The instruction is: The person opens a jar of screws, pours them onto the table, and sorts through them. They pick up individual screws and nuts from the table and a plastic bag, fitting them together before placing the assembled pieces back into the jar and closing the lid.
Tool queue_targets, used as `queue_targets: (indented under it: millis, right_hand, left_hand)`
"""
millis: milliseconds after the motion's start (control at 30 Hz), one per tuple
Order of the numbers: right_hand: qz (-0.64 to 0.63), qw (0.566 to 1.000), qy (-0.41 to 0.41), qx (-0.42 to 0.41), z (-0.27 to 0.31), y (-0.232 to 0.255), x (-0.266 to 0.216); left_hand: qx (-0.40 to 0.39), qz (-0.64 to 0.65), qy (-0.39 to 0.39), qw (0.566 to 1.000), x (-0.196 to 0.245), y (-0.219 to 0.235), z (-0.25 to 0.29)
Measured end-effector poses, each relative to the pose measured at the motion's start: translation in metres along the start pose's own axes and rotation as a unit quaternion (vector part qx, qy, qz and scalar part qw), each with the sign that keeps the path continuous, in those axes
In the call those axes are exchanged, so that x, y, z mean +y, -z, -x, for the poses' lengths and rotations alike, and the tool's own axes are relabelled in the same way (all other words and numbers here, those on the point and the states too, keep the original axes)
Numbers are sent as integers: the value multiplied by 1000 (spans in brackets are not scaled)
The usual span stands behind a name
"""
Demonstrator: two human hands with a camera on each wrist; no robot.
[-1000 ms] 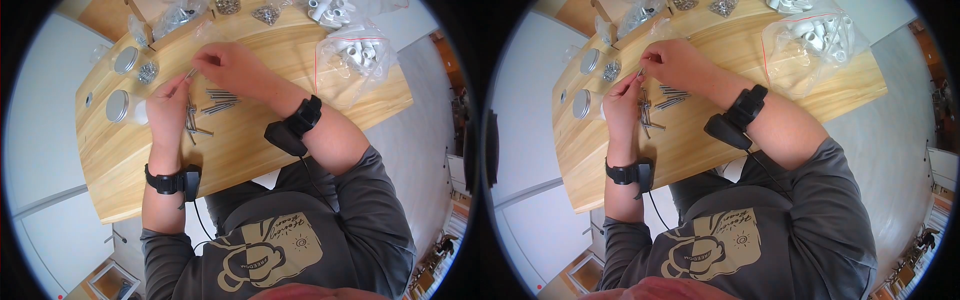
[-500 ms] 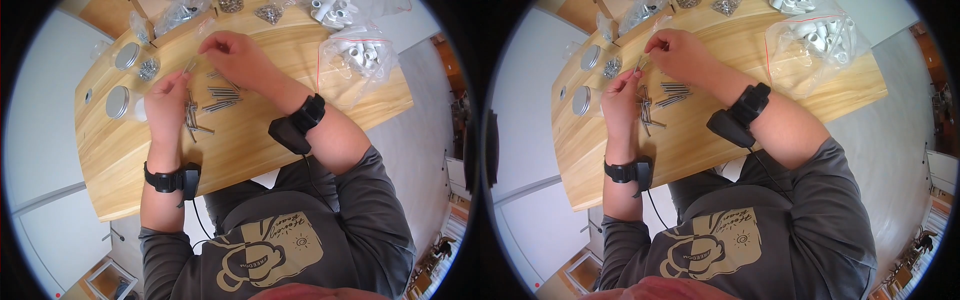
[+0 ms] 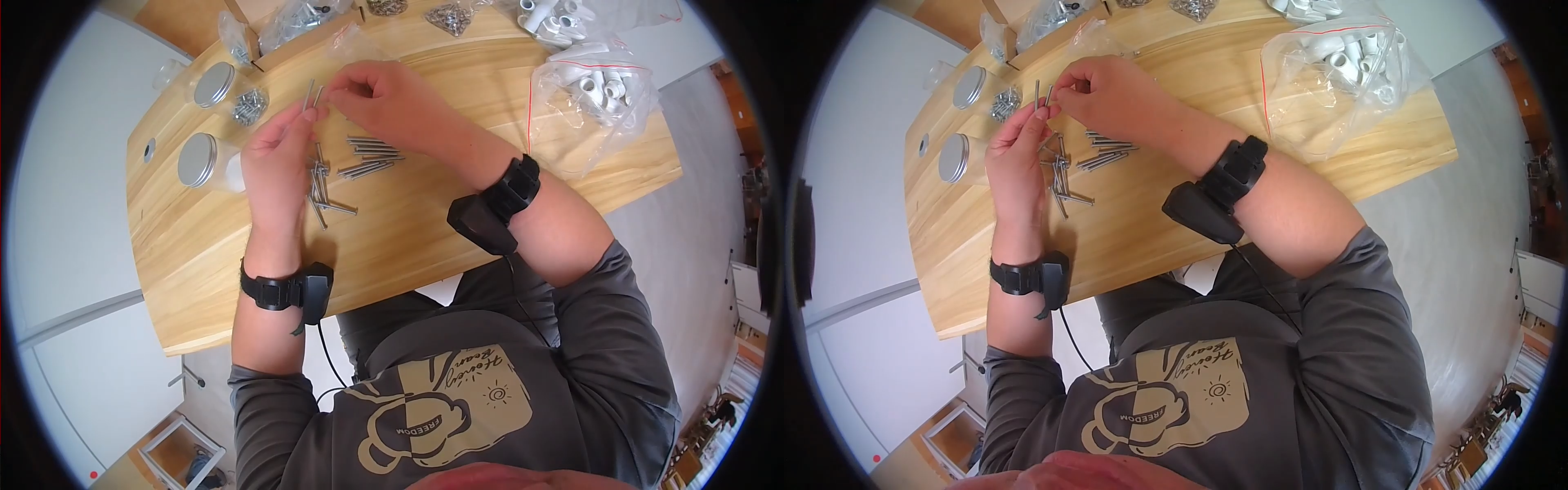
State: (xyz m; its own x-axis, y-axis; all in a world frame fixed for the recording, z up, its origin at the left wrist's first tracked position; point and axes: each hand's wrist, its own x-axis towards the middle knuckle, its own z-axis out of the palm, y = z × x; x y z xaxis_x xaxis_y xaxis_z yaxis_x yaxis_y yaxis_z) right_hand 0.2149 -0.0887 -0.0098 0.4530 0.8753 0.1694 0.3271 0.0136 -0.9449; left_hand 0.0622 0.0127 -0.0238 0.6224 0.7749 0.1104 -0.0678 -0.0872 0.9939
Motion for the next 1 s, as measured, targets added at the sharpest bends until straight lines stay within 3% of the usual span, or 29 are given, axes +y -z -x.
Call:
queue_targets:
  millis: [267,467,633,733,1000]
  right_hand:
    - [14,1000,-17,16,4,3,-6]
    - [-8,998,64,17,1,-2,5]
    - [96,995,-9,-3,1,2,-5]
    - [20,998,-39,-50,1,-2,-1]
    - [0,999,2,-40,2,1,-2]
  left_hand:
    - [-20,-10,12,1000,1,-1,2]
    - [-51,0,8,999,-6,1,1]
    - [-6,43,12,999,-3,0,1]
    - [0,83,14,996,-4,2,1]
    - [-50,174,18,983,-11,7,-3]
